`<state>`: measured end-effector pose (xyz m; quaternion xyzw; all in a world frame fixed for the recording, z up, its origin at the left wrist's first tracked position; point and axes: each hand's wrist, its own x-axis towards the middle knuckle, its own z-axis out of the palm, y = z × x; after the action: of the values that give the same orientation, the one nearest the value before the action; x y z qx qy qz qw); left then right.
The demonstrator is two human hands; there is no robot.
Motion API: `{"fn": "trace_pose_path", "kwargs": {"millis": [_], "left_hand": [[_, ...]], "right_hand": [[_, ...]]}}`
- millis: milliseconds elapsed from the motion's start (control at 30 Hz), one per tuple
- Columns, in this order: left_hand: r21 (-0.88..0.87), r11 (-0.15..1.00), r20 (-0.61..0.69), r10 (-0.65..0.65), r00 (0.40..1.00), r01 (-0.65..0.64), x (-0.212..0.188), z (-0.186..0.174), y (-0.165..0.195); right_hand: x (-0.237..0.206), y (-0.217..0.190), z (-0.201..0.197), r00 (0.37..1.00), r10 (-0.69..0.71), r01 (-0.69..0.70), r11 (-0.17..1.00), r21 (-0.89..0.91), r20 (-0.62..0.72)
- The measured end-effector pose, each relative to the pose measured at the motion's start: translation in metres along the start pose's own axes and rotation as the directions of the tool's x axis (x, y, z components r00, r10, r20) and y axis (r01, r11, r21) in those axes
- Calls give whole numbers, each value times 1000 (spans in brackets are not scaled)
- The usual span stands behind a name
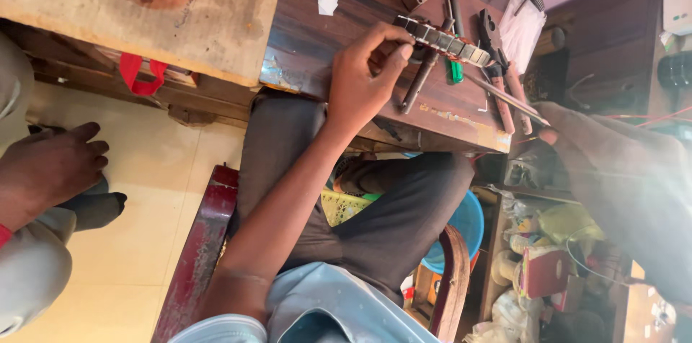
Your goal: The person sits at a workbench assembling an electric motor armature, pressing and fitting copper wire coils into the armature slots by hand and turning the armature to work on different sides. They handle the wound armature throughout and pick at the windings to seat the coils.
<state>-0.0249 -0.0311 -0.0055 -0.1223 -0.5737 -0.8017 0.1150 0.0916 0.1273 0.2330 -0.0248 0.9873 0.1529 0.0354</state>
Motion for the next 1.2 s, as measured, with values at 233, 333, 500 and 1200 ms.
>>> {"fn": "trace_pose_path", "kwargs": {"millis": [233,333,500,1200], "left_hand": [[14,1000,81,-2,997,1,-2,-3,-1],[-8,1000,82,-18,997,18,-2,-2,-1],[-4,1000,78,-14,997,14,-1,-2,1],[316,791,383,399,833,-524,40,-3,-9]], "right_hand": [[8,-8,-5,999,-47,45,994,-99,-20],[10,-9,-6,998,-52,49,994,-99,-26],[15,-12,-7,988,-146,132,966,-225,-49],[104,32,2,911,-241,339,900,-273,335]]}}
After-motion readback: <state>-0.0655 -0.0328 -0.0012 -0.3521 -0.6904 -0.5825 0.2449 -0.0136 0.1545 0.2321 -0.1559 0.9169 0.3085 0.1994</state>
